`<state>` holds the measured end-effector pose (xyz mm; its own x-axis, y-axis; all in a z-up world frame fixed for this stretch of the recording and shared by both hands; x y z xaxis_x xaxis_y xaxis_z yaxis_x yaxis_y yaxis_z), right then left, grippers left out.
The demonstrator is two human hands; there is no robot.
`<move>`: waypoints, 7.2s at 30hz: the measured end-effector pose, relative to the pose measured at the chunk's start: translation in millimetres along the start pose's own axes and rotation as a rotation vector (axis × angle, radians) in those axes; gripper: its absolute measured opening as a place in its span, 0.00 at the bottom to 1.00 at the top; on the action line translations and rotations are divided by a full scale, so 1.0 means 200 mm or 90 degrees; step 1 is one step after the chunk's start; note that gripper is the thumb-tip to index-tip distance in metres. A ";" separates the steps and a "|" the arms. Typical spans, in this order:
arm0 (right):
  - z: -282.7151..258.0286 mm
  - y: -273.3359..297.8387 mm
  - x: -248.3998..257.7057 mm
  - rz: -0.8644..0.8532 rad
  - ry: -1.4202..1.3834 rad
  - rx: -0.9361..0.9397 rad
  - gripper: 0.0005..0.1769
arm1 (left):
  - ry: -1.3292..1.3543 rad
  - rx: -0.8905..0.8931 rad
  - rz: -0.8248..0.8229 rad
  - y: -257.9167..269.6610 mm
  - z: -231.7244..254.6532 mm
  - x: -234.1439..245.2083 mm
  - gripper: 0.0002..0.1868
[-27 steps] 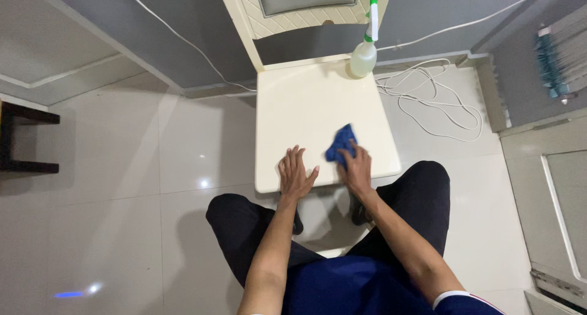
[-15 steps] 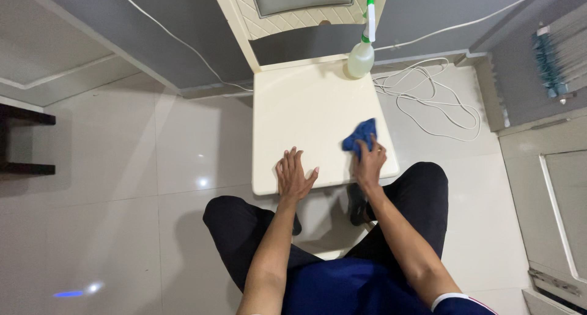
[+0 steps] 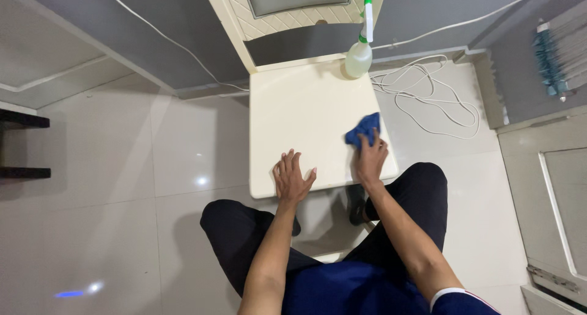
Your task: The person wipes the seat and the wooden frame of a chair using a cloth and a cleaning spray bottle.
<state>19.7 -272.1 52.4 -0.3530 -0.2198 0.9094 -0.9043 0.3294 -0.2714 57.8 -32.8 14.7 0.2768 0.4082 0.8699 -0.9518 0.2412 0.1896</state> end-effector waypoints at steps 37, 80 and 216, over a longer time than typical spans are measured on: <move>0.20 -0.17 0.09 -0.045 -0.019 0.091 0.28 | 0.024 0.027 0.061 -0.10 0.07 0.08 0.41; 0.03 -0.35 -0.01 0.069 -0.057 0.001 0.27 | 0.019 0.009 0.093 -0.11 0.08 0.11 0.40; 0.10 -0.41 -0.08 -0.090 -0.063 0.145 0.28 | 0.029 -0.031 0.152 -0.18 0.00 0.09 0.37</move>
<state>95.4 -314.0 54.8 -0.2315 -0.3408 0.9112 -0.9728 0.0776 -0.2181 97.5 -34.5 22.7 0.0521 0.4979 0.8657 -0.9837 0.1750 -0.0415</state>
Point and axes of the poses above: each hand's wrist, its own y-axis away from the middle knuckle, its own x-axis out of the back of the hand, z = x × y, the point moved 6 cm from there along -y, towards the middle knuckle, and after that the axes turned 8 degrees about x, right-handed, at the moved point
